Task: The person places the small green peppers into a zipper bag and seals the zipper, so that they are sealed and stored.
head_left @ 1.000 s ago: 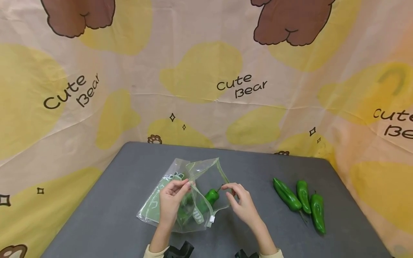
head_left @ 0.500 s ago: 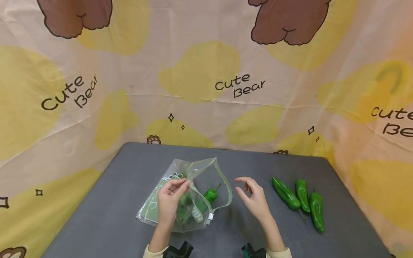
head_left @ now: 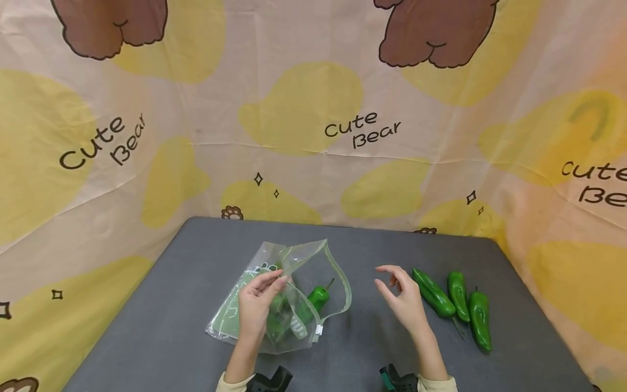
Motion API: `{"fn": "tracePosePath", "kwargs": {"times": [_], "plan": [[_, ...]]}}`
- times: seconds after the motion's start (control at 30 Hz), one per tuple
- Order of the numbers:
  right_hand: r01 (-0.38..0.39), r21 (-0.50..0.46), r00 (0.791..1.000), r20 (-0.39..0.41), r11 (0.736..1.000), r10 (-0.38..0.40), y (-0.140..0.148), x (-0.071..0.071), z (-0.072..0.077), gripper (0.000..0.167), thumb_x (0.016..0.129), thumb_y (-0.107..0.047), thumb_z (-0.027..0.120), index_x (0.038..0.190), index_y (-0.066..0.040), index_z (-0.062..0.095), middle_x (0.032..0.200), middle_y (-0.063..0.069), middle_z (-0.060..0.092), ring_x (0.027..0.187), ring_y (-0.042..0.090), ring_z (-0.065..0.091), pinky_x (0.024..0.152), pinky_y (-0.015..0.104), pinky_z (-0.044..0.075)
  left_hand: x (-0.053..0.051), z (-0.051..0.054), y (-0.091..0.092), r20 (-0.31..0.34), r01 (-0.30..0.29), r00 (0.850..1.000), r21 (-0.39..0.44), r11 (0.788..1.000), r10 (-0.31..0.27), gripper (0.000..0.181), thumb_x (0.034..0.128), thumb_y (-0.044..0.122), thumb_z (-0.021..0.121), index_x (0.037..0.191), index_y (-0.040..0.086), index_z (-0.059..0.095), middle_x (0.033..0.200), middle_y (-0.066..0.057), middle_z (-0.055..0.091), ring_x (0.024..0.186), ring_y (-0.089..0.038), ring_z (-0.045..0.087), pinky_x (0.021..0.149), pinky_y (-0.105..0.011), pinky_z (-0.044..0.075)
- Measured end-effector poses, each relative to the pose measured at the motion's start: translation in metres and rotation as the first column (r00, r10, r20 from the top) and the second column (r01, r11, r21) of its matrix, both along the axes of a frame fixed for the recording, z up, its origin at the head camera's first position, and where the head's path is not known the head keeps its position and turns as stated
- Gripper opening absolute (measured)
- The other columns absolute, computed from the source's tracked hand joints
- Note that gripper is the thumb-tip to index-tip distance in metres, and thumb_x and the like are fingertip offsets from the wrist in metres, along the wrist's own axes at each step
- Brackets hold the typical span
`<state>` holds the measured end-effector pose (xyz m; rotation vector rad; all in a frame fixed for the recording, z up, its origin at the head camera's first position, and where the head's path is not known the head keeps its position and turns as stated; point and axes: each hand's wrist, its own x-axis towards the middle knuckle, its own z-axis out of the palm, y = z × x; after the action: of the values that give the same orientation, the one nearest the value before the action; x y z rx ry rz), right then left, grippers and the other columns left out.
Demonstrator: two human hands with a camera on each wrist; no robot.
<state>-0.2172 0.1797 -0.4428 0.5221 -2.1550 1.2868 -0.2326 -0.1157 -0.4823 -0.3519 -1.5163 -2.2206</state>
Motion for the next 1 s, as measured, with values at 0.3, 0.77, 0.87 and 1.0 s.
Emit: {"fn": "tracePosePath", "kwargs": {"times": [0.3,0.77,0.87,1.0], "plan": [[0.129,0.023,0.992,0.008,0.991,-0.13,0.053,-0.011,-0.035,0.025,0.081,-0.008,0.067,0.106,-0.01,0.062,0.073,0.0,0.046,0.051,0.01,0.028,0.04,0.024,0.021,0.004,0.003,-0.004,-0.017,-0.019,1.0,-0.005,1.0,0.019,0.014,0.0768,-0.01,0.063,0.09,-0.011,0.061,0.082,-0.023,0.063,0.071,-0.025,0.063,0.064,-0.031,0.054],[0.343,0.091,0.925,0.142,0.935,-0.353,0.131,-0.029,-0.087,0.026,0.084,-0.03,0.064,0.109,-0.026,0.06,0.076,-0.003,0.049,0.054,0.011,0.033,0.039,0.026,0.027,0.029,0.05,0.004,-0.132,0.018,0.991,-0.009,1.0,-0.019,0.013,0.0784,-0.001,0.066,0.092,-0.002,0.065,0.084,-0.008,0.066,0.072,-0.015,0.063,0.065,-0.024,0.053],[0.361,0.122,0.908,0.181,0.924,-0.379,0.14,-0.022,-0.09,0.026,0.084,-0.034,0.063,0.108,-0.028,0.059,0.082,-0.007,0.054,0.056,0.01,0.037,0.036,0.026,0.029,0.025,0.044,0.002,-0.149,0.035,0.988,-0.022,0.999,-0.038,0.022,0.0785,-0.006,0.064,0.101,-0.005,0.062,0.086,-0.01,0.066,0.075,-0.017,0.064,0.067,-0.023,0.053],[0.423,0.212,0.857,0.221,0.881,-0.465,0.155,-0.026,-0.103,0.027,0.083,-0.041,0.061,0.109,-0.033,0.057,0.081,-0.007,0.053,0.053,0.012,0.038,0.033,0.025,0.031,0.028,0.051,0.002,-0.147,0.065,0.986,-0.071,0.995,-0.075,0.032,0.0784,-0.01,0.062,0.11,-0.01,0.056,0.087,-0.009,0.065,0.078,-0.017,0.063,0.07,-0.023,0.052]]}}
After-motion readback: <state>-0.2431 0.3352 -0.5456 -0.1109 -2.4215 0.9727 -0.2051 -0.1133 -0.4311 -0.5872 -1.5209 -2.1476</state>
